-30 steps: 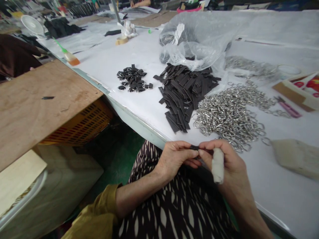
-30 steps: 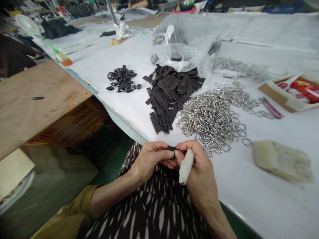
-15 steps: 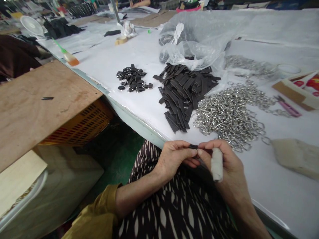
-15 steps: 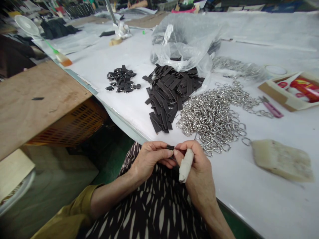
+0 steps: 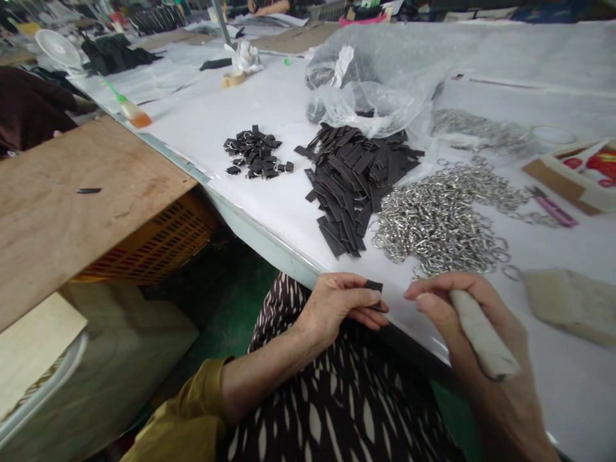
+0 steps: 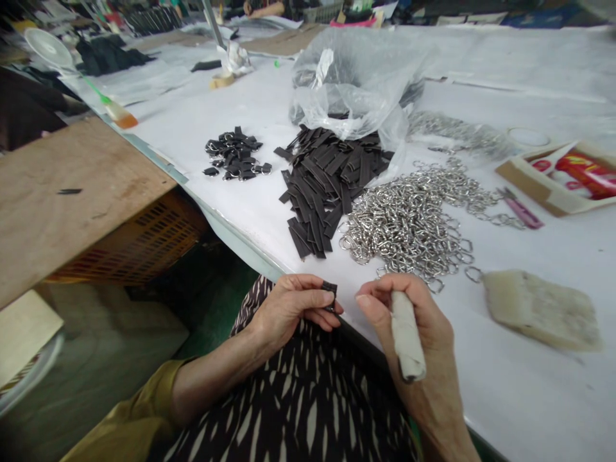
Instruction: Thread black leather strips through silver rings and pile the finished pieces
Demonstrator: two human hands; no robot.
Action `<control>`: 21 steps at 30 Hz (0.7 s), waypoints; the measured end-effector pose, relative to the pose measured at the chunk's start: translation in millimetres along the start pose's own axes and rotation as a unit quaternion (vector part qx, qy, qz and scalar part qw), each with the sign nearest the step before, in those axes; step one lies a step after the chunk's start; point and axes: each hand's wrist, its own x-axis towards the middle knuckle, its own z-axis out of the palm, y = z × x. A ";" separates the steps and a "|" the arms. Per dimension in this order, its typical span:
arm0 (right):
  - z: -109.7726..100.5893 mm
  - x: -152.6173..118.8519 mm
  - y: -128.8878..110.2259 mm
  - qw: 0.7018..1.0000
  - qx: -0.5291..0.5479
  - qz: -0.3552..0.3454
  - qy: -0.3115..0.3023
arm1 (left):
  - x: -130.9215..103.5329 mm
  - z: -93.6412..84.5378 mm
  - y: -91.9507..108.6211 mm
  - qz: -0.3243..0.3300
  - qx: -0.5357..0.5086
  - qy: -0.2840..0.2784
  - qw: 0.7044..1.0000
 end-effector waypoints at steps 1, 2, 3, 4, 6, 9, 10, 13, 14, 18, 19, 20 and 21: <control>-2.0 0.0 2.2 1.000 0.010 0.009 0.003 | 0.1 0.1 0.1 -0.001 0.000 0.003 1.000; -4.2 -0.2 5.2 1.000 0.023 0.014 0.004 | 0.1 0.3 0.2 -0.002 0.000 0.007 1.000; -6.8 -0.4 8.6 0.999 0.037 0.014 0.006 | 0.0 0.5 0.3 -0.002 0.002 0.011 1.000; -9.8 -0.6 12.1 0.999 0.051 0.014 0.007 | -0.2 0.7 0.6 -0.002 0.006 0.015 1.000; -17.4 -0.4 17.9 0.996 0.084 0.012 0.013 | -0.7 1.5 1.4 -0.001 0.017 0.024 1.000; -33.1 1.9 23.0 0.993 0.105 0.014 0.044 | -0.9 2.8 3.6 -0.002 0.035 0.037 0.999; -39.4 3.0 24.0 0.993 0.096 0.015 0.061 | -0.7 3.2 4.3 -0.004 0.042 0.033 0.999; -60.2 5.3 26.8 0.990 0.042 0.013 0.133 | -0.3 4.3 5.8 -0.016 0.057 0.034 0.998; -67.2 5.6 28.2 0.987 0.027 0.011 0.158 | -0.3 4.7 6.0 -0.019 0.060 0.034 0.997; -92.2 5.7 37.3 0.965 -0.010 0.003 0.261 | -0.1 5.2 5.9 -0.018 0.069 0.032 0.997; -97.1 6.0 39.9 0.959 -0.020 0.003 0.283 | 0.1 5.0 5.8 -0.018 0.070 0.033 0.997; -101.5 6.4 42.3 0.952 -0.032 0.004 0.303 | 0.5 4.7 5.6 -0.018 0.070 0.034 0.997; -105.1 7.0 44.4 0.947 -0.047 0.007 0.318 | 0.8 4.3 5.3 -0.018 0.071 0.035 0.997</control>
